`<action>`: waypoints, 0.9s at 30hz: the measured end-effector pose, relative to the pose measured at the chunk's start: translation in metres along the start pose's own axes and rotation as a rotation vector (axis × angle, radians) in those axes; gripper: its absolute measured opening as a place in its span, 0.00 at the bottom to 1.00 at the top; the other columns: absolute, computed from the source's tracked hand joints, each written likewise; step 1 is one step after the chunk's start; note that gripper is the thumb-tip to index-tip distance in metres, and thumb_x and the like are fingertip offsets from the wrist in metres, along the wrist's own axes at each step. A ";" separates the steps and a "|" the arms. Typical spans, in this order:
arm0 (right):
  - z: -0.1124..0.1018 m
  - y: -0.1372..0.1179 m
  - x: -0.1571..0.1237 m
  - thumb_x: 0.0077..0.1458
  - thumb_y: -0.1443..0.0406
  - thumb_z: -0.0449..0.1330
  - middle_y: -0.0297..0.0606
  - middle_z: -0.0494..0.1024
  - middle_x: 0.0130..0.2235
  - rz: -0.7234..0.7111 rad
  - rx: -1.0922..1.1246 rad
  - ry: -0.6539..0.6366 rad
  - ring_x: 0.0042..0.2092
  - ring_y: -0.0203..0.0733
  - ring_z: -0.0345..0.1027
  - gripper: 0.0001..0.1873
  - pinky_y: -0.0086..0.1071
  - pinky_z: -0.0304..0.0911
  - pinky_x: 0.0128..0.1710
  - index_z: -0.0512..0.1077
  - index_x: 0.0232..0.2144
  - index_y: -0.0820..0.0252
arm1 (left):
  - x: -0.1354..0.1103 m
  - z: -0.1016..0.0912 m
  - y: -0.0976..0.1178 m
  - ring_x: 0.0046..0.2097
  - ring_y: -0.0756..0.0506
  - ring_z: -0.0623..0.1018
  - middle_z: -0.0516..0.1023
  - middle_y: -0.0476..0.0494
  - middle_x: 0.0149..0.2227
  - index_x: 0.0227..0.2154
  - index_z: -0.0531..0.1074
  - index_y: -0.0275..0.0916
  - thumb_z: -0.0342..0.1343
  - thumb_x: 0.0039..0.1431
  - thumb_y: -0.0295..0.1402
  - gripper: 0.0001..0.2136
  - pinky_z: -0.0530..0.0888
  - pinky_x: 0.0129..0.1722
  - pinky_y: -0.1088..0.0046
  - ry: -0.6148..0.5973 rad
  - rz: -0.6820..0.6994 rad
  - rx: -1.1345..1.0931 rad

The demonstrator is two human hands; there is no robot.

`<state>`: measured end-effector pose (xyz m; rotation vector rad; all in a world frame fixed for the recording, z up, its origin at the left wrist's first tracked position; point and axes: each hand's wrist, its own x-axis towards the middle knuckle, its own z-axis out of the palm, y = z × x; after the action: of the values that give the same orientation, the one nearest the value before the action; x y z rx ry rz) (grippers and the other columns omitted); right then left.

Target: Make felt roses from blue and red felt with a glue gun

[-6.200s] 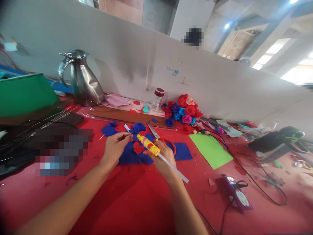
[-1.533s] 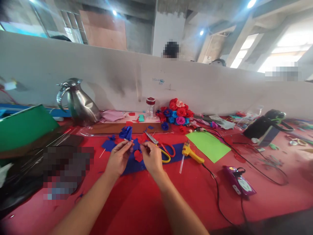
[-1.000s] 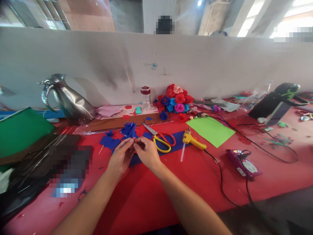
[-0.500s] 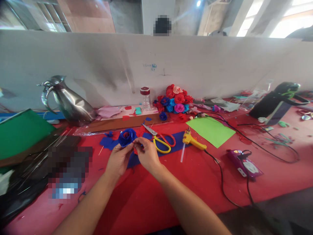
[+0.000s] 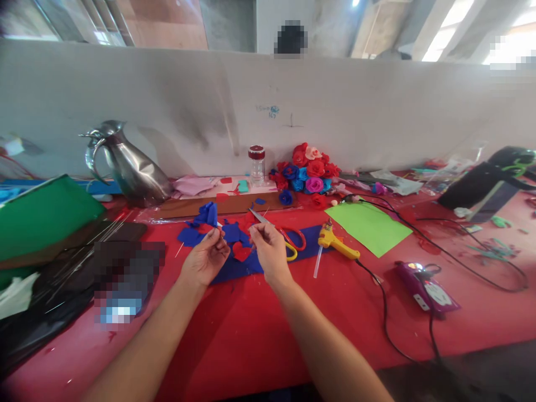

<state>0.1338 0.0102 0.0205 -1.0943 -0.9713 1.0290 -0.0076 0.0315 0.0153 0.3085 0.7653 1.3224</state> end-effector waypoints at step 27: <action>0.008 0.007 -0.007 0.48 0.59 0.61 0.32 0.76 0.27 -0.037 -0.211 -0.317 0.31 0.36 0.67 0.09 0.31 0.62 0.37 0.74 0.24 0.59 | -0.006 0.003 -0.013 0.30 0.50 0.74 0.78 0.48 0.26 0.21 0.77 0.38 0.72 0.30 0.32 0.11 0.68 0.33 0.74 -0.136 0.054 0.215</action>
<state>0.1229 0.0058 0.0140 -1.0985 -1.3753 1.1088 0.0045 0.0233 0.0116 0.5884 0.7893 1.2573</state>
